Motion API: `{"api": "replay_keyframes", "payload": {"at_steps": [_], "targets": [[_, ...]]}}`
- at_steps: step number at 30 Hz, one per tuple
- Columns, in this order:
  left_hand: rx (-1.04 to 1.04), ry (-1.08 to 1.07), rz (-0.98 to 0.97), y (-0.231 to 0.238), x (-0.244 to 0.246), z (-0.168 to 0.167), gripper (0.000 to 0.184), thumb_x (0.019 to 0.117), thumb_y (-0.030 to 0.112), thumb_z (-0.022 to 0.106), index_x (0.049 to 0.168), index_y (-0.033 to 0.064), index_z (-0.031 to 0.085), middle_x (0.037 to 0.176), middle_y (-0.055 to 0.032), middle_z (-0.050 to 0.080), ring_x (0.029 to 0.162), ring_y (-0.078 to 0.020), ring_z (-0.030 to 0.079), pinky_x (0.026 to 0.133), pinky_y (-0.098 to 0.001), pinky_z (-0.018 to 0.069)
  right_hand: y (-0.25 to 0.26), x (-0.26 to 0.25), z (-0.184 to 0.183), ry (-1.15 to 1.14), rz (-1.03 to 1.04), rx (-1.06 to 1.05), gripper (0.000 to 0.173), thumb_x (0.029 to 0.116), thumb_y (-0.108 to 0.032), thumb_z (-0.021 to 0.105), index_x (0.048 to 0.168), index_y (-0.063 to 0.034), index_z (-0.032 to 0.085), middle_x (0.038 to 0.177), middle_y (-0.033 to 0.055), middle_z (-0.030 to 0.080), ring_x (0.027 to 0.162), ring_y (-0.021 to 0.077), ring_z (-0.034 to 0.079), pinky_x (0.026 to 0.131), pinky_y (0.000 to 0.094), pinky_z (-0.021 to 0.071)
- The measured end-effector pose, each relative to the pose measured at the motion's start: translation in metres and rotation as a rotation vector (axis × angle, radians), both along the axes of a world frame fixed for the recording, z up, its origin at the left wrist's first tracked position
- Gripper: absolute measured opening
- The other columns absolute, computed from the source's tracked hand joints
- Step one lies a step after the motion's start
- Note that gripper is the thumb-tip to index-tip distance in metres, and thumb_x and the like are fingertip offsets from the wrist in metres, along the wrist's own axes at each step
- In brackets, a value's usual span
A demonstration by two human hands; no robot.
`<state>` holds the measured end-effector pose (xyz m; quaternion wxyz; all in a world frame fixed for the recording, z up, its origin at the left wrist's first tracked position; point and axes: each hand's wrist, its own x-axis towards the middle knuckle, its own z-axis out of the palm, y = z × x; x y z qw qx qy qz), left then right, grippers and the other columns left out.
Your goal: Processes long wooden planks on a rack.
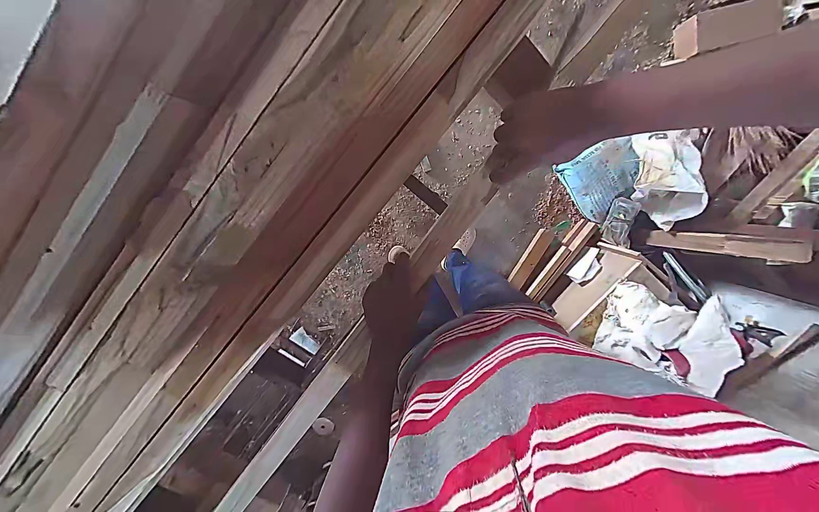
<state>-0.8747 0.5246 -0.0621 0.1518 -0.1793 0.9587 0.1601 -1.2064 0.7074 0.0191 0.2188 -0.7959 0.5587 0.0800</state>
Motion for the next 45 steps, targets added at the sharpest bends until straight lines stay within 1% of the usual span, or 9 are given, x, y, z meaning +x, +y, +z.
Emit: {"api": "replay_keyframes", "payload": {"at_steps": [3,6,11,15,17,20,23,27,45], "targets": [[0.004,-0.012,0.011,0.0,-0.002,0.003,0.059,0.0863,0.04,0.074,0.132,0.0049,0.064,0.104,-0.0222,0.072,0.087,-0.0417,0.073,0.071,-0.059,0.057,0.012,0.004,0.001,0.028,-0.149,-0.018,0.042,0.0845,0.012,0.068,0.117,-0.014,0.072,0.09,0.0185,0.065,0.084,0.0418,0.066,0.067,0.058,0.05],[0.128,-0.244,0.027,-0.011,-0.015,0.018,0.067,0.0919,0.053,0.068,0.14,0.0076,0.057,0.113,-0.0199,0.072,0.098,-0.0385,0.072,0.082,-0.0586,0.0569,0.041,0.021,0.008,-0.06,-0.655,-0.067,0.028,0.1002,-0.007,0.061,0.127,-0.0106,0.067,0.107,0.0215,0.07,0.097,0.0447,0.07,0.077,0.0663,0.0536],[1.338,-0.628,0.177,-0.07,-0.022,-0.011,0.031,0.096,0.028,0.052,0.122,0.0112,0.051,0.078,0.0061,0.061,0.06,-0.0023,0.057,0.056,-0.0189,0.0507,0.108,0.105,0.017,-0.214,-1.705,-0.499,0.044,0.1016,-0.021,0.065,0.136,0.0066,0.057,0.119,0.0303,0.067,0.107,0.044,0.068,0.097,0.059,0.0508],[0.979,-0.626,-0.006,-0.058,-0.047,0.003,0.047,0.1074,0.032,0.052,0.144,0.0043,0.045,0.109,-0.0092,0.067,0.089,-0.0153,0.068,0.082,-0.0349,0.0583,0.126,0.196,-0.011,-0.326,-2.05,-0.528,0.045,0.0999,-0.018,0.068,0.137,0.0041,0.056,0.11,0.0281,0.07,0.098,0.0411,0.07,0.089,0.0605,0.0537],[0.78,-0.415,-0.02,-0.043,-0.049,0.011,0.066,0.0981,0.04,0.068,0.149,0.006,0.045,0.126,-0.02,0.066,0.108,-0.0304,0.067,0.097,-0.0521,0.0534,0.118,0.235,-0.024,-0.429,-2.162,-0.49,0.045,0.1004,-0.018,0.068,0.138,0.0021,0.056,0.11,0.0267,0.069,0.096,0.0394,0.069,0.087,0.0608,0.054],[0.634,-0.285,-0.021,-0.019,-0.056,0.01,0.076,0.0891,0.042,0.08,0.149,0.0078,0.046,0.113,-0.0229,0.069,0.1,-0.0371,0.069,0.092,-0.0591,0.0536,0.095,0.267,-0.034,-0.534,-2.233,-0.454,0.041,0.1004,-0.017,0.068,0.137,-0.0026,0.058,0.106,0.0221,0.071,0.092,0.0336,0.071,0.085,0.0562,0.0555],[0.9,-0.447,0.001,-0.025,-0.066,0.008,0.048,0.0969,0.026,0.072,0.131,-0.0011,0.053,0.096,-0.0105,0.063,0.078,-0.0148,0.061,0.073,-0.0329,0.0539,0.072,0.27,-0.037,-0.545,-2.183,-0.373,0.042,0.1012,-0.022,0.067,0.14,-0.0096,0.057,0.097,0.0208,0.072,0.085,0.0361,0.07,0.079,0.0602,0.0538],[0.44,-0.37,0.007,-0.005,-0.061,0.026,0.045,0.1013,0.035,0.06,0.134,0.0035,0.057,0.112,-0.0229,0.069,0.104,-0.0385,0.069,0.09,-0.0599,0.0539,0.051,0.252,-0.032,-0.5,-2.085,-0.415,0.052,0.102,-0.024,0.066,0.149,-0.016,0.047,0.084,0.0186,0.068,0.068,0.0347,0.065,0.065,0.0561,0.053],[0.269,-0.36,-0.008,-0.001,-0.056,0.028,0.045,0.0991,0.036,0.06,0.135,0.0094,0.056,0.112,-0.0213,0.07,0.107,-0.0403,0.068,0.088,-0.0624,0.0534,0.007,0.181,0.002,-0.112,-2.064,-0.046,0.052,0.1067,-0.033,0.056,0.156,-0.0242,0.042,0.114,0.0228,0.071,0.104,0.046,0.069,0.083,0.0645,0.0531]]}}
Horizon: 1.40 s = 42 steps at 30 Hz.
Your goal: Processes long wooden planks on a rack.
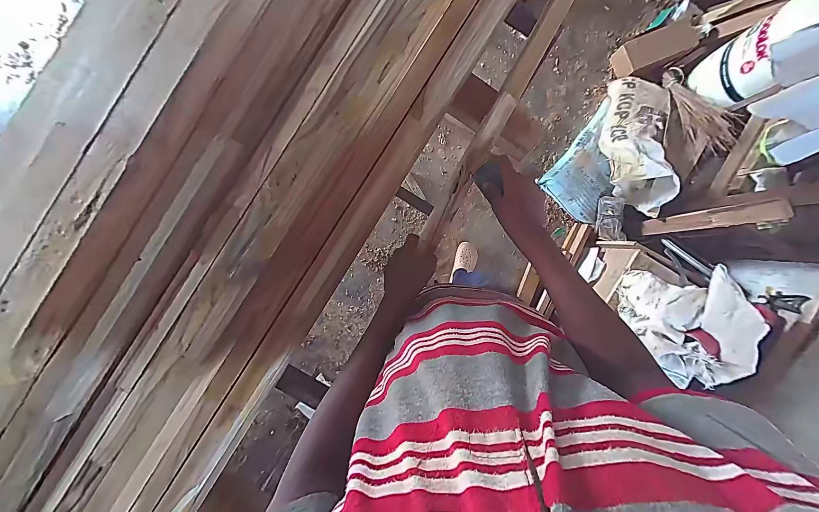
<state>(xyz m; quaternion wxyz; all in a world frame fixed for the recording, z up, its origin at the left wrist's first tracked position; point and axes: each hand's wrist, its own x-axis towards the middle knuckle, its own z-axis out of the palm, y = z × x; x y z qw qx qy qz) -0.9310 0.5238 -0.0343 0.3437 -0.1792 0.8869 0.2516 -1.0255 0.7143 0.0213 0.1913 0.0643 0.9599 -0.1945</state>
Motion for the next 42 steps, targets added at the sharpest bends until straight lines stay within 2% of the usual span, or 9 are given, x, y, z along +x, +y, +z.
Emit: {"api": "replay_keyframes", "payload": {"at_steps": [10,17,20,24,27,30,34,38,42], "targets": [[-0.042,0.071,0.011,0.012,0.008,0.004,0.043,0.0937,0.029,0.065,0.129,0.0056,0.057,0.105,-0.0203,0.071,0.1,-0.0399,0.07,0.082,-0.062,0.0544,-0.003,-0.005,0.005,0.058,0.239,0.239,0.045,0.1034,-0.018,0.058,0.148,-0.0205,0.051,0.105,0.0243,0.07,0.094,0.0472,0.07,0.073,0.063,0.0543],[-0.056,0.095,-0.01,0.016,0.009,0.006,0.039,0.0975,0.028,0.061,0.128,0.0041,0.055,0.107,-0.021,0.07,0.102,-0.0402,0.069,0.083,-0.0606,0.0548,0.013,-0.003,0.001,-0.013,0.394,0.136,0.045,0.1058,-0.025,0.056,0.151,-0.0226,0.051,0.114,0.0249,0.07,0.102,0.0492,0.068,0.082,0.068,0.0518],[-0.064,0.04,-0.02,0.014,0.007,0.011,0.042,0.0996,0.032,0.06,0.132,0.0048,0.055,0.111,-0.0209,0.07,0.106,-0.0394,0.069,0.087,-0.0604,0.0543,0.013,0.016,0.007,-0.023,0.259,0.079,0.043,0.1078,-0.033,0.053,0.15,-0.0236,0.051,0.114,0.0231,0.07,0.102,0.0473,0.068,0.081,0.0662,0.0517],[-0.068,0.065,0.0,0.014,0.008,0.007,0.042,0.0991,0.032,0.06,0.13,0.0048,0.056,0.108,-0.0214,0.07,0.104,-0.0402,0.069,0.085,-0.0614,0.0543,0.028,0.002,0.008,0.13,0.071,0.043,0.044,0.1072,-0.028,0.054,0.15,-0.0212,0.052,0.116,0.0239,0.07,0.106,0.0472,0.068,0.084,0.0665,0.0514],[-0.088,0.103,-0.012,0.014,0.01,0.003,0.042,0.1004,0.036,0.058,0.128,0.0046,0.057,0.105,-0.021,0.071,0.102,-0.0406,0.07,0.085,-0.0615,0.054,0.013,0.0,-0.001,0.075,0.091,0.118,0.046,0.1077,-0.027,0.052,0.154,-0.0245,0.047,0.117,0.0249,0.069,0.102,0.0478,0.069,0.08,0.066,0.0532],[-0.124,0.119,-0.045,0.014,0.007,0.004,0.042,0.0995,0.037,0.058,0.127,0.0046,0.059,0.106,-0.0199,0.072,0.106,-0.0387,0.069,0.094,-0.0611,0.0499,-0.004,0.012,-0.015,0.136,0.084,0.177,0.045,0.1078,-0.022,0.051,0.152,-0.0251,0.048,0.109,0.0226,0.07,0.09,0.044,0.071,0.071,0.0604,0.0555],[-0.129,0.155,-0.06,0.016,0.011,0.003,0.042,0.0969,0.031,0.063,0.126,0.0013,0.058,0.105,-0.022,0.071,0.104,-0.0422,0.068,0.094,-0.0655,0.0467,-0.011,0.025,-0.009,0.197,0.168,0.215,0.052,0.105,-0.008,0.05,0.155,-0.0255,0.047,0.103,0.0221,0.07,0.087,0.0431,0.071,0.066,0.0569,0.0542],[-0.146,0.127,-0.072,0.016,0.007,0.005,0.045,0.0971,0.032,0.061,0.131,0.0028,0.058,0.11,-0.0218,0.071,0.109,-0.041,0.068,0.097,-0.0639,0.0473,-0.003,0.02,-0.002,0.105,0.244,0.204,0.055,0.1037,-0.008,0.051,0.155,-0.03,0.047,0.112,0.0216,0.07,0.091,0.0445,0.071,0.068,0.0603,0.0543],[-0.143,0.094,-0.08,0.018,0.007,0.012,0.046,0.0995,0.033,0.057,0.133,0.0025,0.057,0.115,-0.0221,0.07,0.114,-0.041,0.066,0.102,-0.0647,0.0445,-0.003,0.015,-0.003,0.105,0.1,0.17,0.052,0.1057,-0.014,0.051,0.156,-0.0283,0.045,0.114,0.0232,0.07,0.096,0.0465,0.07,0.075,0.0628,0.0546]]}}
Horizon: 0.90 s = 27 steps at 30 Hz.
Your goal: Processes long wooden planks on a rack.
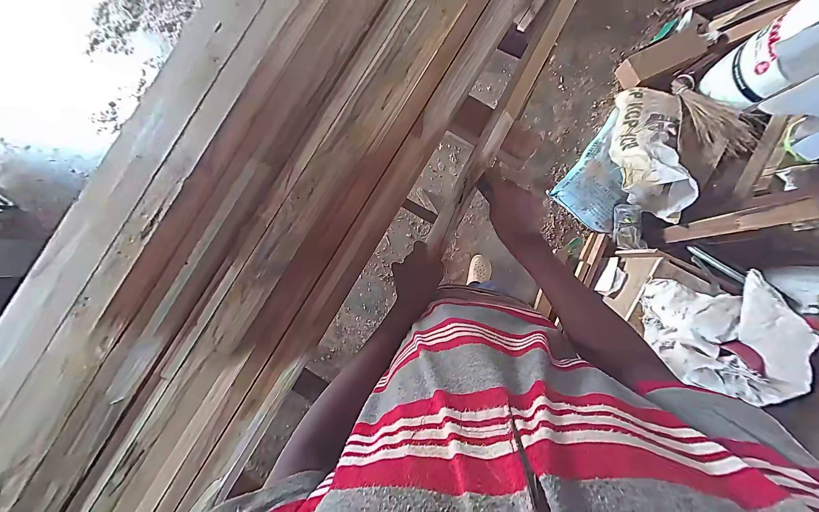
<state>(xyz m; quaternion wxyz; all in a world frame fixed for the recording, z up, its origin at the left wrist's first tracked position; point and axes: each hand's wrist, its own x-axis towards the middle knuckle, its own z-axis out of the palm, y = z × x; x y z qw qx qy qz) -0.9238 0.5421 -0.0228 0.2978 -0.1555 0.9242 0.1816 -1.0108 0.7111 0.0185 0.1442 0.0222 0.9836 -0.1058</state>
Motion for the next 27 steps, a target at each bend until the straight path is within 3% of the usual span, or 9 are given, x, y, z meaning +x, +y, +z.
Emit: {"api": "replay_keyframes", "payload": {"at_steps": [4,7,10,12,15,18,23,25,27], "targets": [[-0.004,0.02,0.022,0.0,0.003,0.002,0.056,0.1013,0.04,0.055,0.145,0.0054,0.05,0.124,-0.023,0.068,0.115,-0.0409,0.067,0.097,-0.0629,0.0501,-0.001,0.024,0.003,-0.083,0.135,-0.102,0.047,0.1045,-0.012,0.054,0.15,-0.0246,0.051,0.115,0.0238,0.068,0.095,0.0469,0.069,0.075,0.0643,0.0541],[0.047,0.177,0.06,-0.003,0.001,-0.007,0.052,0.0974,0.036,0.064,0.141,0.0082,0.056,0.133,-0.0196,0.063,0.109,-0.0385,0.069,0.091,-0.0602,0.055,0.001,0.034,0.008,-0.178,0.117,-0.179,0.049,0.1084,-0.02,0.047,0.157,-0.0267,0.043,0.126,0.0208,0.067,0.109,0.0427,0.068,0.089,0.0605,0.0538],[0.339,0.181,0.14,-0.028,0.0,-0.009,0.035,0.0973,0.034,0.068,0.112,0.0025,0.071,0.1,-0.0157,0.072,0.091,-0.0295,0.07,0.085,-0.0533,0.0563,0.015,0.049,-0.004,-0.159,-0.087,-0.408,0.049,0.107,-0.029,0.052,0.156,-0.0258,0.046,0.126,0.0171,0.069,0.114,0.0381,0.068,0.096,0.0588,0.0524],[0.586,-0.087,0.134,-0.047,-0.005,-0.012,0.041,0.1076,0.038,0.052,0.114,0.0021,0.069,0.098,-0.0083,0.075,0.088,-0.0177,0.073,0.082,-0.0398,0.0609,0.031,0.06,-0.016,-0.152,-0.168,-0.486,0.051,0.1052,-0.031,0.056,0.155,-0.024,0.047,0.12,0.0179,0.071,0.11,0.0383,0.069,0.095,0.0588,0.0532],[0.772,-0.362,0.149,-0.063,-0.017,-0.034,0.039,0.1113,0.031,0.042,0.126,-0.0002,0.061,0.107,-0.0098,0.074,0.092,-0.0172,0.073,0.083,-0.0362,0.06,0.056,0.075,-0.034,-0.191,-0.201,-0.485,0.053,0.1038,-0.031,0.059,0.154,-0.0221,0.047,0.115,0.021,0.071,0.106,0.0409,0.07,0.093,0.0604,0.0531],[0.528,-0.201,-0.004,-0.059,-0.033,-0.021,0.041,0.1109,0.026,0.045,0.135,-0.0039,0.058,0.122,-0.0225,0.067,0.112,-0.031,0.066,0.1,-0.0499,0.0504,0.071,0.093,-0.046,-0.219,-0.261,-0.502,0.053,0.103,-0.03,0.06,0.154,-0.0218,0.047,0.112,0.0226,0.072,0.102,0.0419,0.07,0.091,0.0607,0.053],[0.355,0.148,0.056,-0.017,-0.032,-0.029,0.047,0.1119,0.038,0.037,0.129,0.0021,0.063,0.113,-0.0207,0.07,0.107,-0.0352,0.068,0.096,-0.0568,0.0515,0.074,0.108,-0.065,-0.209,-0.374,-0.534,0.052,0.1008,-0.029,0.063,0.151,-0.0237,0.05,0.106,0.0196,0.073,0.096,0.0383,0.071,0.087,0.0583,0.0544],[0.476,0.109,0.036,-0.023,-0.037,-0.035,0.058,0.1132,0.04,0.026,0.126,-0.003,0.062,0.115,-0.0244,0.067,0.108,-0.0365,0.066,0.095,-0.0571,0.0519,0.068,0.108,-0.069,-0.234,-0.357,-0.523,0.052,0.1009,-0.031,0.062,0.151,-0.0261,0.05,0.109,0.0192,0.073,0.099,0.0388,0.071,0.088,0.0593,0.0543],[0.728,-0.067,0.158,-0.034,-0.037,-0.014,0.062,0.1134,0.043,0.017,0.132,-0.0012,0.057,0.112,-0.0183,0.065,0.097,-0.0251,0.064,0.087,-0.0459,0.0534,0.067,0.105,-0.066,-0.24,-0.317,-0.5,0.052,0.1016,-0.033,0.061,0.152,-0.0263,0.05,0.109,0.0205,0.072,0.1,0.0403,0.07,0.089,0.0603,0.0537]]}}
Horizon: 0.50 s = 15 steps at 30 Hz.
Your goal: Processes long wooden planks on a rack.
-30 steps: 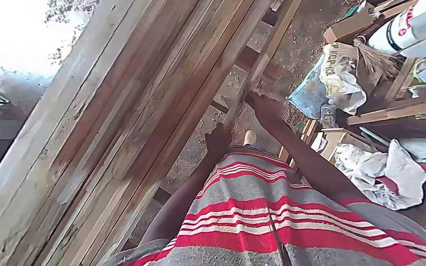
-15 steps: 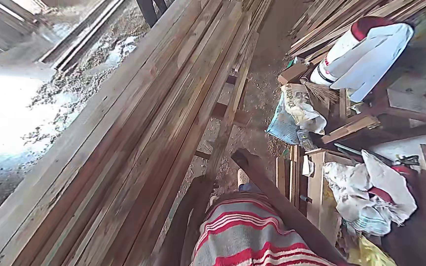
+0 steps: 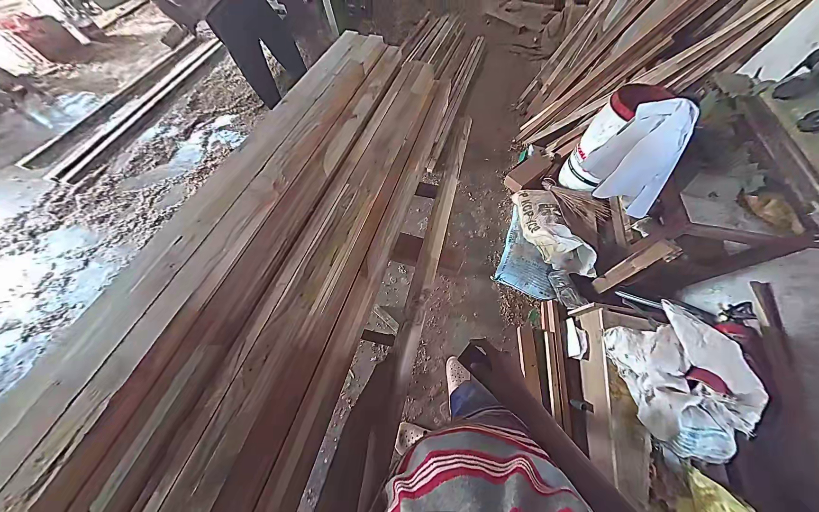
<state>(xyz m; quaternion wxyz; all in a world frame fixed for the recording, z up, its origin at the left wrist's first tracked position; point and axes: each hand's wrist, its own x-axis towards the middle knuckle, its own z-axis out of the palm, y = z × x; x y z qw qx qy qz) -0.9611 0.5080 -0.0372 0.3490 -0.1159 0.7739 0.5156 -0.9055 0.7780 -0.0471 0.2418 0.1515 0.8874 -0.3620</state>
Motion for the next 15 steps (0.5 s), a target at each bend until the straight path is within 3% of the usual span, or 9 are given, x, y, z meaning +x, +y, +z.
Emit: {"api": "replay_keyframes", "payload": {"at_steps": [1,2,4,5,6,7,9,12,15], "targets": [[0.061,-0.139,0.09,0.001,0.005,0.017,0.057,0.1135,0.042,0.015,0.129,0.0058,0.056,0.102,-0.0105,0.065,0.085,-0.0173,0.064,0.078,-0.0365,0.0549,0.002,0.0,0.004,0.005,0.025,0.003,0.052,0.1018,-0.032,0.061,0.152,-0.0256,0.049,0.109,0.0209,0.072,0.1,0.0405,0.07,0.089,0.0602,0.0536],[0.044,-0.237,0.155,0.004,0.009,0.033,0.052,0.113,0.042,0.013,0.118,0.0094,0.054,0.089,-0.0071,0.063,0.074,-0.0145,0.063,0.07,-0.0305,0.0551,0.004,0.001,0.007,0.012,0.053,0.0,0.052,0.1021,-0.031,0.06,0.152,-0.0243,0.049,0.109,0.0209,0.072,0.099,0.04,0.07,0.089,0.0595,0.0534],[0.231,-0.103,0.059,-0.016,0.013,0.003,0.056,0.1148,0.035,0.015,0.109,-0.0039,0.054,0.076,-0.0135,0.061,0.062,-0.0182,0.061,0.056,-0.0309,0.0536,0.012,0.001,0.013,0.024,0.075,0.01,0.052,0.1025,-0.031,0.061,0.152,-0.0237,0.048,0.108,0.0212,0.072,0.099,0.0405,0.07,0.089,0.0598,0.0527],[0.063,0.033,-0.001,-0.014,0.012,-0.004,0.055,0.115,0.034,0.021,0.109,-0.0045,0.06,0.078,-0.0141,0.063,0.066,-0.0205,0.063,0.059,-0.0353,0.0533,0.019,-0.001,0.017,0.028,0.063,0.024,0.052,0.1028,-0.032,0.061,0.152,-0.0242,0.048,0.11,0.0215,0.072,0.1,0.0411,0.07,0.09,0.0604,0.0526],[-0.221,0.13,-0.053,-0.005,0.013,0.002,0.054,0.1138,0.035,0.03,0.113,-0.0046,0.066,0.089,-0.0211,0.069,0.081,-0.0312,0.069,0.073,-0.049,0.0562,0.027,-0.003,0.02,0.036,0.03,0.032,0.052,0.1029,-0.032,0.061,0.152,-0.0237,0.049,0.112,0.0218,0.072,0.102,0.0414,0.069,0.092,0.0606,0.0519],[-0.443,0.155,-0.085,0.003,0.017,0.0,0.051,0.1117,0.04,0.036,0.115,-0.0002,0.068,0.096,-0.0216,0.071,0.092,-0.0359,0.071,0.081,-0.0562,0.0557,0.037,-0.006,0.021,0.055,-0.012,0.037,0.051,0.1027,-0.032,0.062,0.152,-0.0223,0.05,0.115,0.0217,0.071,0.104,0.0405,0.069,0.094,0.0597,0.0519],[-0.663,0.119,-0.1,0.012,0.023,-0.01,0.044,0.1103,0.039,0.04,0.12,0.0046,0.067,0.104,-0.0209,0.072,0.101,-0.0391,0.07,0.087,-0.0606,0.0544,0.062,-0.026,0.017,0.108,-0.099,0.043,0.053,0.1013,-0.031,0.065,0.151,-0.0188,0.051,0.117,0.0203,0.07,0.104,0.0375,0.068,0.095,0.0574,0.0524],[-0.754,0.119,-0.057,0.017,0.023,-0.017,0.045,0.109,0.04,0.041,0.122,0.0041,0.066,0.108,-0.0222,0.072,0.103,-0.0409,0.071,0.085,-0.0621,0.055,0.105,-0.108,0.032,0.142,-0.178,0.133,0.057,0.1014,-0.033,0.063,0.154,-0.0165,0.048,0.12,0.022,0.07,0.11,0.0394,0.068,0.098,0.0594,0.0511],[-0.601,0.372,0.191,0.034,0.0,-0.014,0.052,0.1006,0.04,0.06,0.129,-0.0029,0.062,0.124,-0.0266,0.064,0.113,-0.0397,0.065,0.098,-0.0587,0.0516,0.164,-0.246,0.057,0.205,-0.114,0.273,0.048,0.1049,-0.035,0.058,0.149,-0.0149,0.053,0.119,0.0242,0.069,0.111,0.0432,0.067,0.097,0.0623,0.0499]]}}
